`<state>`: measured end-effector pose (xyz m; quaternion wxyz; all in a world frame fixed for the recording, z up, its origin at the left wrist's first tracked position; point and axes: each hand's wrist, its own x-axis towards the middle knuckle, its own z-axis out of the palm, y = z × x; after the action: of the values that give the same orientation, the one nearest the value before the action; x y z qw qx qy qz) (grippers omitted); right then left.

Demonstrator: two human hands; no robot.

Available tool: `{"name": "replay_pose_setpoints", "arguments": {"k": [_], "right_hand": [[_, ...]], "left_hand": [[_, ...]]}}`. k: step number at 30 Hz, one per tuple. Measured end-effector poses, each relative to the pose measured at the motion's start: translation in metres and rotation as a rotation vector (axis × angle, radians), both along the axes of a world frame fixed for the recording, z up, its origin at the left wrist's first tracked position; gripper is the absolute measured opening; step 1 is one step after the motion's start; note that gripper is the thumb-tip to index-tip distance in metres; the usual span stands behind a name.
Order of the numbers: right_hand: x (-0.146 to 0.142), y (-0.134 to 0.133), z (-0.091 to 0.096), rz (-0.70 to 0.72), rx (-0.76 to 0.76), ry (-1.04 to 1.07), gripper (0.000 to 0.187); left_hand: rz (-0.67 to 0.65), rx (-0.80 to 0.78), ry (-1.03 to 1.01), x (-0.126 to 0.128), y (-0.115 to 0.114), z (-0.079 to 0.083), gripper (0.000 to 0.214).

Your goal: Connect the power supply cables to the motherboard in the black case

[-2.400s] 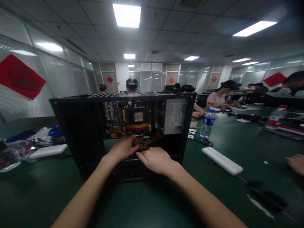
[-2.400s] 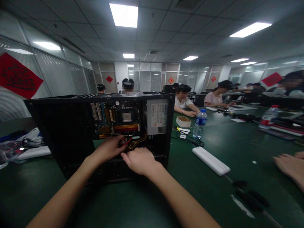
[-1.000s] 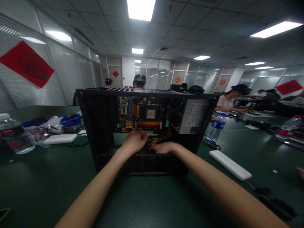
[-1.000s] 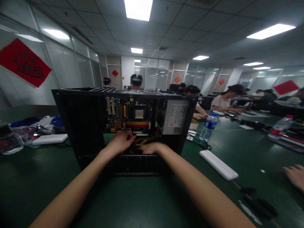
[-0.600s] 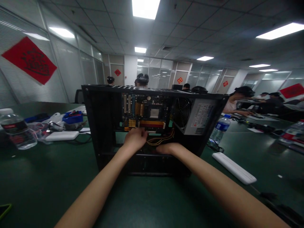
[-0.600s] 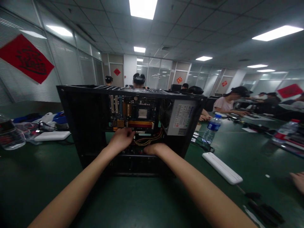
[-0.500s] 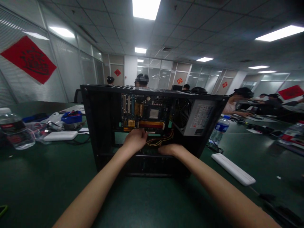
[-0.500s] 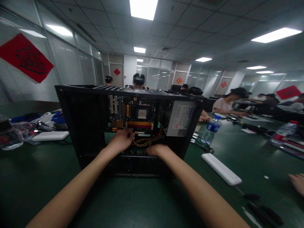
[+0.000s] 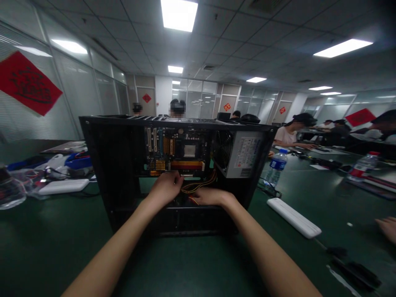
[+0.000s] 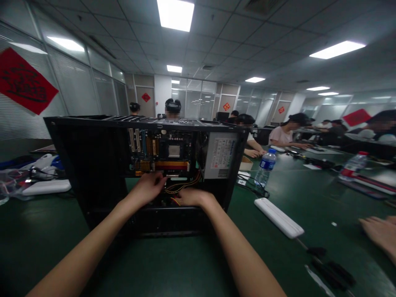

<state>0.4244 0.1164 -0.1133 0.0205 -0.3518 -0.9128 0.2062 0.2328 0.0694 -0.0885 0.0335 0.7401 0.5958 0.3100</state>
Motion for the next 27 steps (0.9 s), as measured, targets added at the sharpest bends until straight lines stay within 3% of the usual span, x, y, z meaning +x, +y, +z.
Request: {"name": "replay_pose_setpoints", "arguments": {"k": [7,13,17,20,23,27], "right_hand": [[0.000,-0.013,0.014,-0.147,-0.042,0.265,0.055],[0.010,-0.022,0.020,0.062,-0.277,0.444,0.058],[0.009,-0.024,0.019,0.015,-0.194,0.495,0.057],[0.002,-0.025,0.018,-0.032,-0.198,0.649,0.050],[-0.011,-0.031,0.017,-0.061,-0.178,0.853,0.039],[-0.025,-0.041,0.016,-0.165,0.000,0.940,0.026]], "left_hand": [[-0.075,-0.028,0.007,0.000,0.000,0.001,0.024],[-0.152,-0.140,0.004,0.002,0.001,0.000,0.027],[-0.147,-0.093,-0.082,0.003,-0.002,0.006,0.042],[-0.129,-0.014,-0.342,0.002,-0.002,0.010,0.053],[-0.225,-0.112,-0.658,0.001,0.000,0.009,0.066],[-0.304,-0.142,-0.681,0.001,-0.001,0.007,0.060]]}}
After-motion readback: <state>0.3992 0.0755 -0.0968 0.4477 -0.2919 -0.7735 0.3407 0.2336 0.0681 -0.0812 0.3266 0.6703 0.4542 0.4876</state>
